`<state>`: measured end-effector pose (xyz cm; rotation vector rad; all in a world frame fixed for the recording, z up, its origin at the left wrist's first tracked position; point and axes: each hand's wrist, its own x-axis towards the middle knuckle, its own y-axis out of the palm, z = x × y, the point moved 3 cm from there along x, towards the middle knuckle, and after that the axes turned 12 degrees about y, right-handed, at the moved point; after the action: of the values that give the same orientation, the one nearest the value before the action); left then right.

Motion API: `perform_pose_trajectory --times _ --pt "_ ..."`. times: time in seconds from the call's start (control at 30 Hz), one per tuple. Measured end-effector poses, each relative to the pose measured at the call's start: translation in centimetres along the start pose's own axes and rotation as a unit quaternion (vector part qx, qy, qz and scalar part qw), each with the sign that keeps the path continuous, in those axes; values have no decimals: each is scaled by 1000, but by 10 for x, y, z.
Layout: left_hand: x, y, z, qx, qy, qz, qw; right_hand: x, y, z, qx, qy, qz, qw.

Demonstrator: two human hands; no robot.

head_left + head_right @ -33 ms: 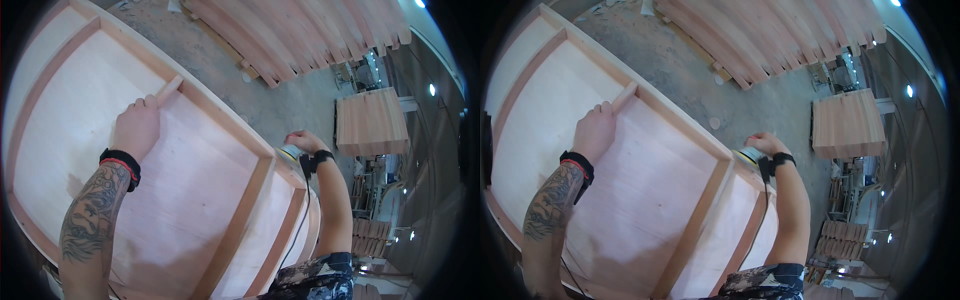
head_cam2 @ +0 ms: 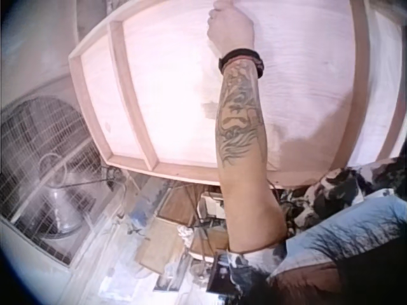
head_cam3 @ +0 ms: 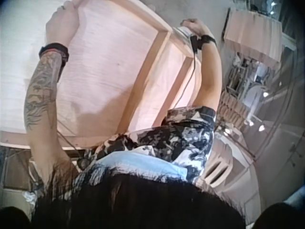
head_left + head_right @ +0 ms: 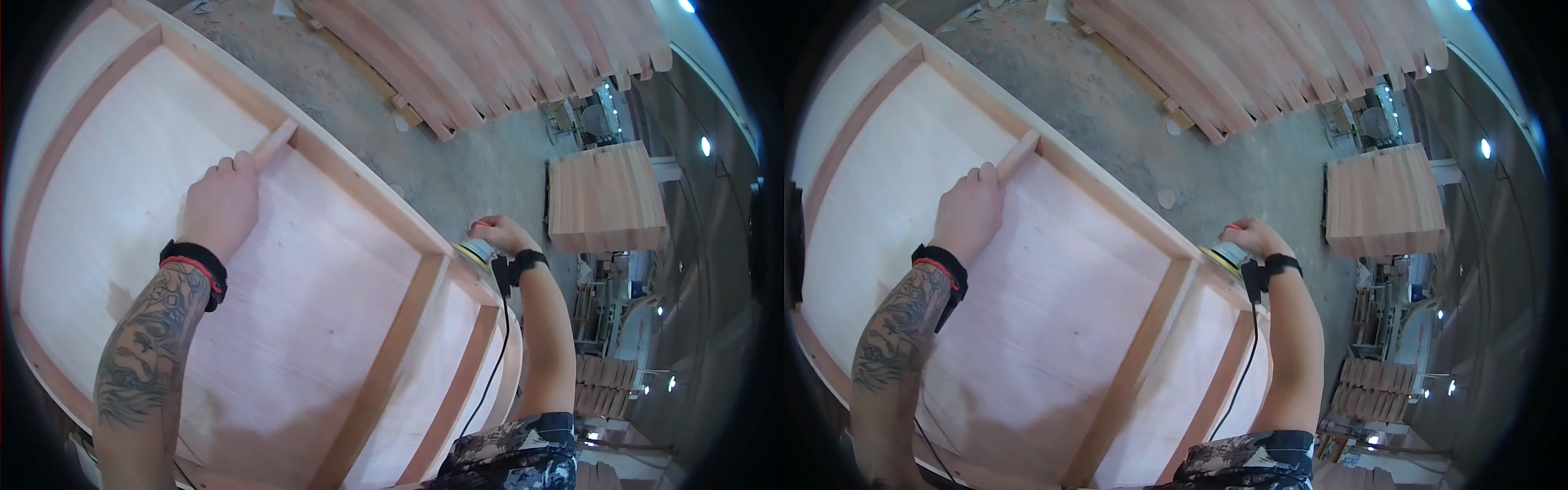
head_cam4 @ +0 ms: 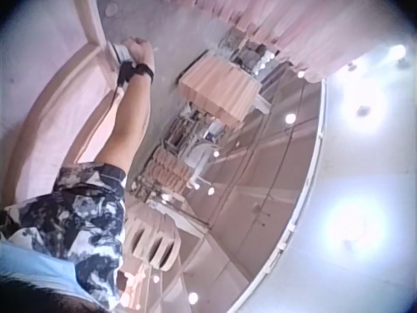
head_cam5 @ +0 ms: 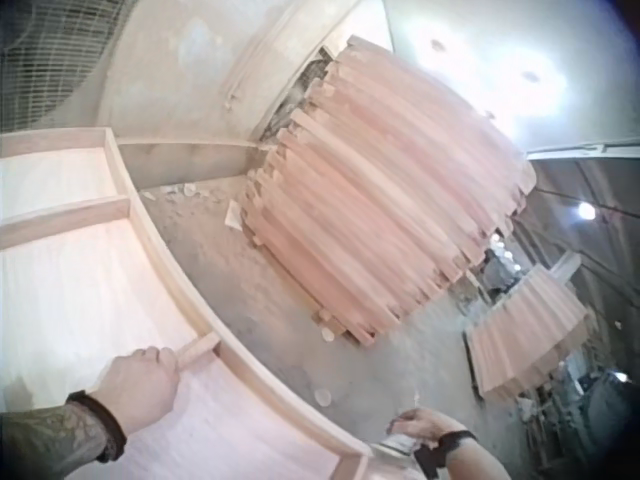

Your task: The person uses a handheld orbital sander to smooth the surface of a large, curved wooden furniture component. They systematically move the tool across the flat panels and along the raised internal ribs of the piece, holding the wood steady with their left hand while operating the sander with their right.

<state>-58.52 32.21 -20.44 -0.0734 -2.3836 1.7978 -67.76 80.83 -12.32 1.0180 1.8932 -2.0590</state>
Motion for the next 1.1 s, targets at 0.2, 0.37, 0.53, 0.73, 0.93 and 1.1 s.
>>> perform_pose_trajectory --times 0.2,0.37,0.53,0.73,0.93,1.1 --pt "-1 2 2 -37 -17 11 999 -45 6 23 32 27 -100 994" --pt "-2 6 1 -46 -15 5 999 -23 12 120 40 -141 -188 971" --pt "-2 0 2 -31 -19 -6 999 -35 9 274 36 -223 -209 951" --pt "-4 1 1 -31 -2 -25 999 -38 6 373 58 -243 -182 951" --pt "-9 1 6 -17 -22 -9 1000 -55 18 331 41 -265 -236 934" --pt "-5 -3 1 -5 -19 -2 1000 -46 15 209 36 -153 -206 966"
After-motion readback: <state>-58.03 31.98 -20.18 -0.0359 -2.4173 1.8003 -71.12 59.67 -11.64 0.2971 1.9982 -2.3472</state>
